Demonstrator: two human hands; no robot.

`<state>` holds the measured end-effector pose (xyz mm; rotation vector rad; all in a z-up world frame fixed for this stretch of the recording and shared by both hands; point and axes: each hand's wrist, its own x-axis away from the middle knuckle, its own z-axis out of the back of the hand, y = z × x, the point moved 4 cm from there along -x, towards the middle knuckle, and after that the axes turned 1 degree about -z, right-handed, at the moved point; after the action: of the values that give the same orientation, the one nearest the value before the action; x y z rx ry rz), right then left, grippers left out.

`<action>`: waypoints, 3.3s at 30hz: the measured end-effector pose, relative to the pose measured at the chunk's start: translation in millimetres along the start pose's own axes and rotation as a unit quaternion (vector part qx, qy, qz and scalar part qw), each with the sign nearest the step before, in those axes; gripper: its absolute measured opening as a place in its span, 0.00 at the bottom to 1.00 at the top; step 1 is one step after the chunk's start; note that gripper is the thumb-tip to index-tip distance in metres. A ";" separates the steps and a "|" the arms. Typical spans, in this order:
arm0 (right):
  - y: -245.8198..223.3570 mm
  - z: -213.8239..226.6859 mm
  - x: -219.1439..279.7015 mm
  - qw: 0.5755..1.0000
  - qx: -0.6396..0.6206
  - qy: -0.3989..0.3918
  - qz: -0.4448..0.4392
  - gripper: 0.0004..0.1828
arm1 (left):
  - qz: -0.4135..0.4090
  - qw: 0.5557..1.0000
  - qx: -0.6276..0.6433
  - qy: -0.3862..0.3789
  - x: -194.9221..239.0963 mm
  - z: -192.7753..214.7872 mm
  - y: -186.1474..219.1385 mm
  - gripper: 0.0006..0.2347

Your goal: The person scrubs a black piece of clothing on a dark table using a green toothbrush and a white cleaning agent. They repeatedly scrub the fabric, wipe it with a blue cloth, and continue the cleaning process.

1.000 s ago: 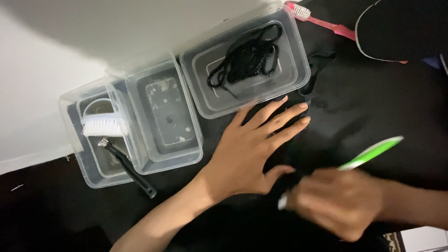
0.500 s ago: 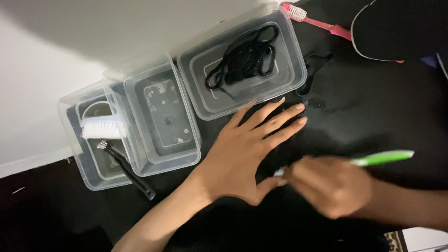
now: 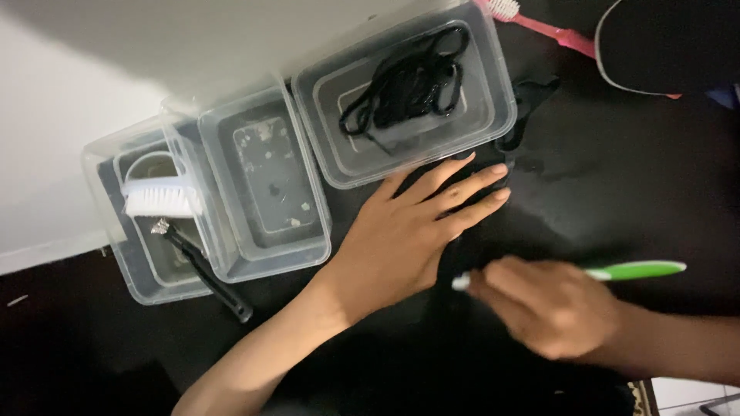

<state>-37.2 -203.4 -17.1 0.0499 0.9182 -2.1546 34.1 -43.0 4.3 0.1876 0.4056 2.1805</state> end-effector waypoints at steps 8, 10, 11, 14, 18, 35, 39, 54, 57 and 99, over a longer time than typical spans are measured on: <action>13.8 15.1 9.3 0.995 0.050 -0.051 0.066 0.11 | -0.004 0.999 -0.038 -0.010 1.8 -6.5 0.9 0.32; 17.5 23.3 4.1 0.996 0.084 -0.032 0.017 0.08 | -0.007 0.999 -0.045 -0.009 2.3 -6.6 1.2 0.31; 21.6 28.3 0.9 0.993 0.115 -0.013 -0.030 0.07 | -0.008 0.999 -0.053 -0.009 3.0 -6.3 1.3 0.31; 19.8 -11.1 36.6 0.990 0.127 -0.047 0.048 0.09 | -0.007 0.999 -0.050 -0.005 2.1 -5.0 1.5 0.33; -21.2 -13.0 14.6 0.981 -0.066 -0.123 0.136 0.11 | -0.006 0.998 -0.060 -0.016 1.9 -1.9 3.9 0.34; 31.3 31.2 -16.7 0.993 0.113 -0.004 0.029 0.10 | 0.000 0.996 0.052 -0.072 1.9 -2.5 -0.6 0.61; 32.8 32.5 -15.3 0.980 0.198 0.004 0.015 0.14 | -0.005 0.996 0.032 -0.078 2.2 -6.0 -0.8 0.65; 12.4 10.5 -18.8 0.998 0.002 -0.013 0.055 0.12 | -0.001 0.996 0.034 -0.077 4.1 -7.9 -0.9 0.71; 27.4 22.0 -15.3 0.990 0.127 -0.030 0.043 0.07 | 0.004 0.995 0.051 -0.087 4.5 -10.6 -2.1 0.71; 5.9 32.0 -34.6 0.956 0.146 -0.015 0.255 0.07 | -0.009 0.998 0.011 -0.056 9.1 -8.4 -1.3 0.62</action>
<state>-1.2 -203.7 14.0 0.3606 0.4888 -1.7774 27.3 -36.8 -4.1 0.3168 0.3663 2.1371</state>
